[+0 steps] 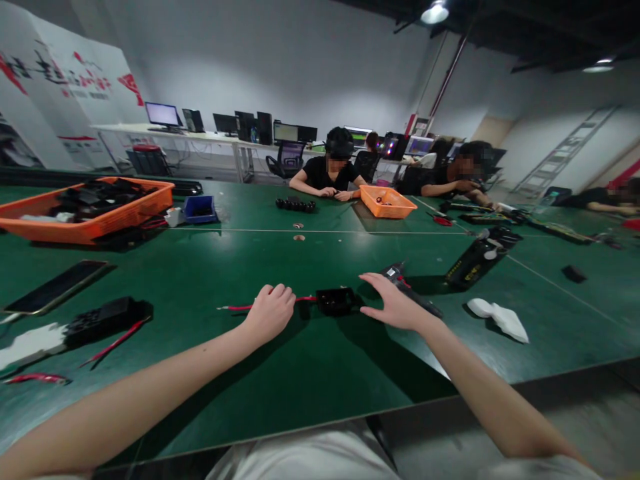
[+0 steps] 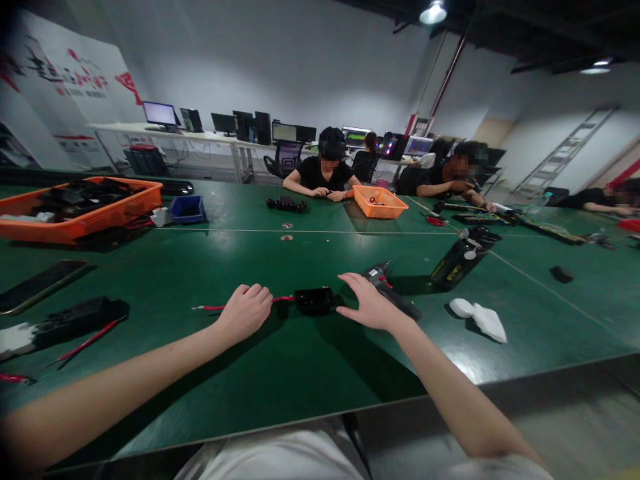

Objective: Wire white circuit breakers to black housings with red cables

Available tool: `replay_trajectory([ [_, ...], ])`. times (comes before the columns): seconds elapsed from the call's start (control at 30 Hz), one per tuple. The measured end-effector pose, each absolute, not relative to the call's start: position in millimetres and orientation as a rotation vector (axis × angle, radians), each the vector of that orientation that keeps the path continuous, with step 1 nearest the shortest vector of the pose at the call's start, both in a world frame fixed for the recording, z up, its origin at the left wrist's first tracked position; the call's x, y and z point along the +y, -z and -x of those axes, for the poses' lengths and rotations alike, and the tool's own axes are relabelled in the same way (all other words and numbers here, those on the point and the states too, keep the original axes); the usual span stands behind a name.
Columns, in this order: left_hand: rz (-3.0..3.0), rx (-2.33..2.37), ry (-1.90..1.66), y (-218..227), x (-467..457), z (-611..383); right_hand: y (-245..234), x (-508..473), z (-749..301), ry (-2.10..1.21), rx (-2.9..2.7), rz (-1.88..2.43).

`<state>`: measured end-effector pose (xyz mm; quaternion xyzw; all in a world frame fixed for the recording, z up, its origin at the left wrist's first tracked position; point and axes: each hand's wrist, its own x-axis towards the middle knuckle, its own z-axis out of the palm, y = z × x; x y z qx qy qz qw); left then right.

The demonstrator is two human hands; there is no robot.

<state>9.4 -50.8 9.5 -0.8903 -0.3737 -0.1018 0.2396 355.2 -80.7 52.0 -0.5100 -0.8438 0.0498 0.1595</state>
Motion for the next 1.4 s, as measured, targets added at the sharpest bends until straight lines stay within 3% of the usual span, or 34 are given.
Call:
replay_trajectory([
  [0.27, 2.429, -1.025, 0.227, -13, -53, -11, -10, -65, -330, -0.437, -2.241, 1.248],
  [1.4, 2.417, -0.920, 0.460, -11, -38, -11, -2, -57, -330, -0.408, -2.210, 1.255],
])
